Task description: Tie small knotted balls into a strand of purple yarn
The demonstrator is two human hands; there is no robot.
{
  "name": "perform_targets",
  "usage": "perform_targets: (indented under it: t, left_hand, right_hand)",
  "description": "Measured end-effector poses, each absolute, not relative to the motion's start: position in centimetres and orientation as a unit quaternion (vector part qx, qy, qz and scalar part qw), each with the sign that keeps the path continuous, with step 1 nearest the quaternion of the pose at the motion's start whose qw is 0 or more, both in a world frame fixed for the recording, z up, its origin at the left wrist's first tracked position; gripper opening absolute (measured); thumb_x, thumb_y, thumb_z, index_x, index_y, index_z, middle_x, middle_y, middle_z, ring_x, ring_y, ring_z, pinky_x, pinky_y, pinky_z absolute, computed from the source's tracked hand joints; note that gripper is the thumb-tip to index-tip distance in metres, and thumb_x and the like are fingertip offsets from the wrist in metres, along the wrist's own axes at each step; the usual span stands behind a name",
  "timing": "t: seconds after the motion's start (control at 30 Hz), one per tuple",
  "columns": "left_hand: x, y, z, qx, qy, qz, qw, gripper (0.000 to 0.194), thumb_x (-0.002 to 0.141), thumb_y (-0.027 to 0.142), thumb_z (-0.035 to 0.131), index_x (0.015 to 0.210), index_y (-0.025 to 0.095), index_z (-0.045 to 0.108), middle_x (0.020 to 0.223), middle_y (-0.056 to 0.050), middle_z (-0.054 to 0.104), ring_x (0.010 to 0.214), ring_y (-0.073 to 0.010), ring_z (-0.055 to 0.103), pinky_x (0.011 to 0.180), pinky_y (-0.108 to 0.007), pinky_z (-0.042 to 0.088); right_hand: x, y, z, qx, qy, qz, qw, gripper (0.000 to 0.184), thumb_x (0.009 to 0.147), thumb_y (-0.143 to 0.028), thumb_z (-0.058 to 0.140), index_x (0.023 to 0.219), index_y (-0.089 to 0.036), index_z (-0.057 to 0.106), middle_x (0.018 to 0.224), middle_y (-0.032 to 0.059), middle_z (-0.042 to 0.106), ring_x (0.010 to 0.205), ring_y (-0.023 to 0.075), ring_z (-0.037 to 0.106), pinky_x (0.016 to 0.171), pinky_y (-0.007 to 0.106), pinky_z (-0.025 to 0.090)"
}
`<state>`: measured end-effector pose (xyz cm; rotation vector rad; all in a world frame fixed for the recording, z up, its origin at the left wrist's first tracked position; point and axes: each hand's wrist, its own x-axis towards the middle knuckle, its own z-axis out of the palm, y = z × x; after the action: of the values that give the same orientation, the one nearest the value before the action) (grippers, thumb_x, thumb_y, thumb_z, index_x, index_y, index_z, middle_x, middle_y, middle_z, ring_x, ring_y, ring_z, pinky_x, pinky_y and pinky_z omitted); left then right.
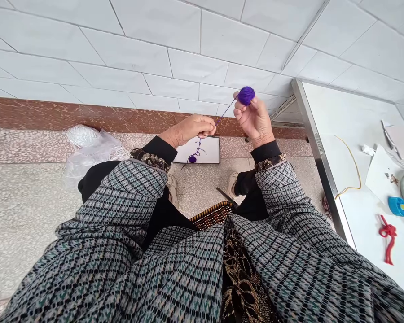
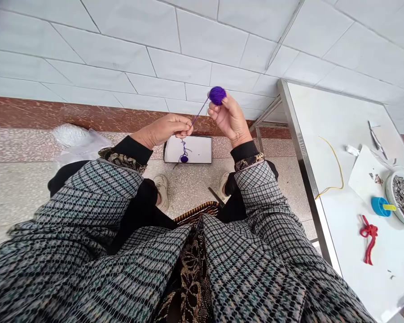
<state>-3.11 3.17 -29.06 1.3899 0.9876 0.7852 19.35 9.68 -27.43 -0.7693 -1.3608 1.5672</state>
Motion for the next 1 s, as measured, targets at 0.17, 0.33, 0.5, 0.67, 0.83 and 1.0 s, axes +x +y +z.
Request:
perform_targets:
  t: [0.17, 0.33, 0.5, 0.67, 0.83, 1.0]
  left_hand:
    - [-3.8, 3.5, -29.6, 0.569, 0.452, 0.373, 0.577, 0.028, 0.083, 0.013, 0.062, 0.055, 0.017, 0.058, 0.058, -0.002, 0.052, 0.055, -0.0096, 0.046, 0.057, -0.024, 0.038]
    - [-3.4, 3.2, -29.4, 0.59, 0.456, 0.333, 0.577, 0.022, 0.074, 0.013, 0.059, 0.053, 0.017, 0.059, 0.055, -0.002, 0.052, 0.052, -0.0096, 0.045, 0.054, -0.023, 0.035]
    - [-2.5, 2.4, -28.0, 0.687, 0.314, 0.211, 0.62, 0.02, 0.078, 0.02, 0.063, 0.059, 0.018, 0.067, 0.059, -0.002, 0.057, 0.054, -0.011, 0.046, 0.057, -0.026, 0.039]
    - [-3.5, 3.0, -28.0, 0.642, 0.403, 0.322, 0.568, 0.015, 0.079, 0.018, 0.064, 0.065, 0.016, 0.067, 0.061, -0.002, 0.055, 0.056, -0.0106, 0.046, 0.058, -0.025, 0.038]
    - [-3.8, 3.4, -28.8, 0.565, 0.468, 0.389, 0.558, 0.019, 0.084, 0.019, 0.066, 0.065, 0.016, 0.063, 0.059, 0.0, 0.051, 0.053, -0.0096, 0.043, 0.055, -0.023, 0.033]
    - [-2.9, 2.5, -28.0, 0.626, 0.402, 0.313, 0.591, 0.019, 0.084, 0.013, 0.062, 0.066, 0.016, 0.068, 0.06, -0.001, 0.053, 0.055, -0.0109, 0.045, 0.059, -0.025, 0.036]
  right_hand:
    - [20.6, 8.8, -25.1, -0.368, -0.609, 0.602, 0.362, 0.058, 0.092, -0.067, 0.078, 0.128, -0.025, 0.06, 0.132, 0.012, 0.067, 0.115, 0.0262, 0.067, 0.086, 0.04, 0.067]
    - [20.3, 9.2, -25.6, -0.368, -0.639, 0.571, 0.361, 0.054, 0.096, -0.065, 0.075, 0.129, -0.026, 0.058, 0.13, 0.0104, 0.066, 0.108, 0.0229, 0.066, 0.084, 0.035, 0.064]
    - [18.4, 9.9, -28.7, -0.458, -0.665, 0.484, 0.337, 0.025, 0.097, -0.03, 0.069, 0.116, -0.019, 0.058, 0.11, 0.0066, 0.065, 0.091, 0.0169, 0.062, 0.084, 0.03, 0.056]
    - [18.5, 8.7, -28.8, -0.329, -0.769, 0.546, 0.046, 0.027, 0.077, -0.017, 0.079, 0.101, -0.014, 0.066, 0.092, 0.0007, 0.065, 0.082, 0.0126, 0.057, 0.079, 0.026, 0.049]
    - [18.9, 8.7, -27.9, -0.24, -0.635, 0.687, 0.26, 0.055, 0.078, -0.051, 0.087, 0.11, -0.021, 0.055, 0.105, 0.0045, 0.067, 0.085, 0.0137, 0.062, 0.078, 0.027, 0.058]
    - [17.6, 9.6, -28.8, -0.388, -0.584, 0.587, 0.405, 0.05, 0.089, -0.057, 0.08, 0.113, -0.025, 0.048, 0.117, 0.0076, 0.064, 0.099, 0.0173, 0.067, 0.097, 0.032, 0.063]
